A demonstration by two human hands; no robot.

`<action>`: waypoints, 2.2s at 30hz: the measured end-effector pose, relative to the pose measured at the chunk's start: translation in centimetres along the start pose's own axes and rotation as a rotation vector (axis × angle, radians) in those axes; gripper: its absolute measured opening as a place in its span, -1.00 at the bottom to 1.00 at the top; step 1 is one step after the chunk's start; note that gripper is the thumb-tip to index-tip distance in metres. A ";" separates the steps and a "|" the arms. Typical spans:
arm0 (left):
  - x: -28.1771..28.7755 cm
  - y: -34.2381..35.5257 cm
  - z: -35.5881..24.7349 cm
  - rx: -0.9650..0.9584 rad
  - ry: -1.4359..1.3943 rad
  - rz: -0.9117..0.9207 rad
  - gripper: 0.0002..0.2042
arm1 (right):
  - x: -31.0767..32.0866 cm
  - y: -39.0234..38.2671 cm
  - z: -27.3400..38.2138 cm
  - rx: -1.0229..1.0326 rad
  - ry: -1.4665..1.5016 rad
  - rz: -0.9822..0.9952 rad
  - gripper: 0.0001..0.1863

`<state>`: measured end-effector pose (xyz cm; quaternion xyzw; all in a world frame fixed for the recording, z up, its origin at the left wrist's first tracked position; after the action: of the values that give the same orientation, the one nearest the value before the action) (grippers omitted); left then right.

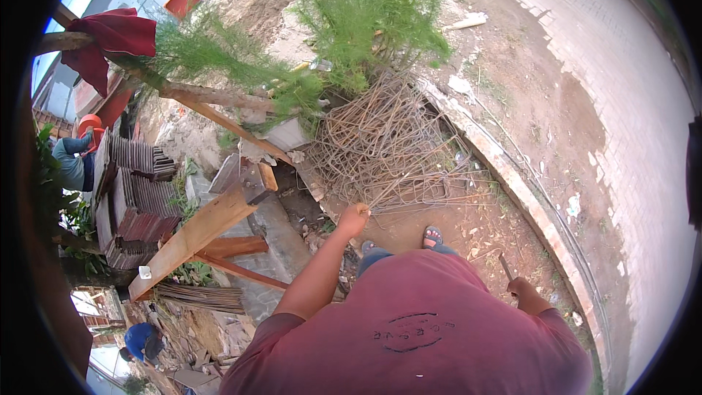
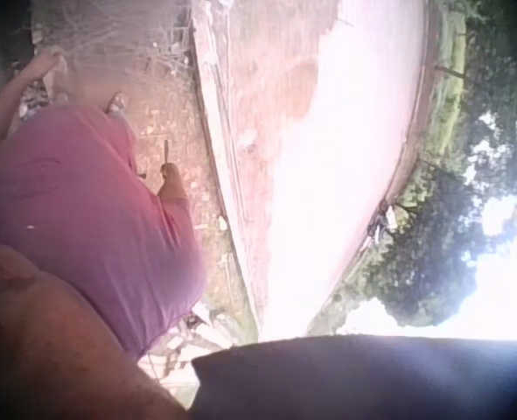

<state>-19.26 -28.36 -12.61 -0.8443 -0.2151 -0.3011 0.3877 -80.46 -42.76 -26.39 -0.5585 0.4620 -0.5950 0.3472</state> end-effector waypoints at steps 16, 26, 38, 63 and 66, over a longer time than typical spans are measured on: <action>14.2 9.2 -21.5 -0.451 0.058 -0.427 -0.62 | 1.9 -2.0 11.3 0.268 -0.028 -0.018 -0.71; -7.9 -12.7 23.0 0.088 0.484 0.429 -0.66 | 4.9 5.3 24.3 0.409 -0.640 -0.020 -0.69; -17.0 -38.3 41.6 1.151 -0.317 -0.282 -0.71 | -12.2 -29.8 55.5 1.594 -0.917 0.163 -0.61; 4.2 -21.9 62.8 1.329 -1.048 -0.865 -0.65 | -40.3 -49.2 83.1 2.074 -1.244 -0.809 -0.69; 6.6 -19.5 69.6 1.379 -0.964 -0.954 -0.63 | -41.0 -50.8 82.1 2.084 -1.304 -0.713 -0.67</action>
<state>-2.29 38.91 -34.01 -0.2880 -0.8006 0.1442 0.5052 11.26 -1.06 2.99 -0.3031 -0.6500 -0.3512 0.6019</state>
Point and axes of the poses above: each hand's wrist, its own y-axis towards the middle knuckle, its own x-axis out of the back of the hand, z = x × y, the point moved 4 cm from there along y, towards the middle knuckle, and after that the axes turned 5 degrees about x, right-handed, at the moved point
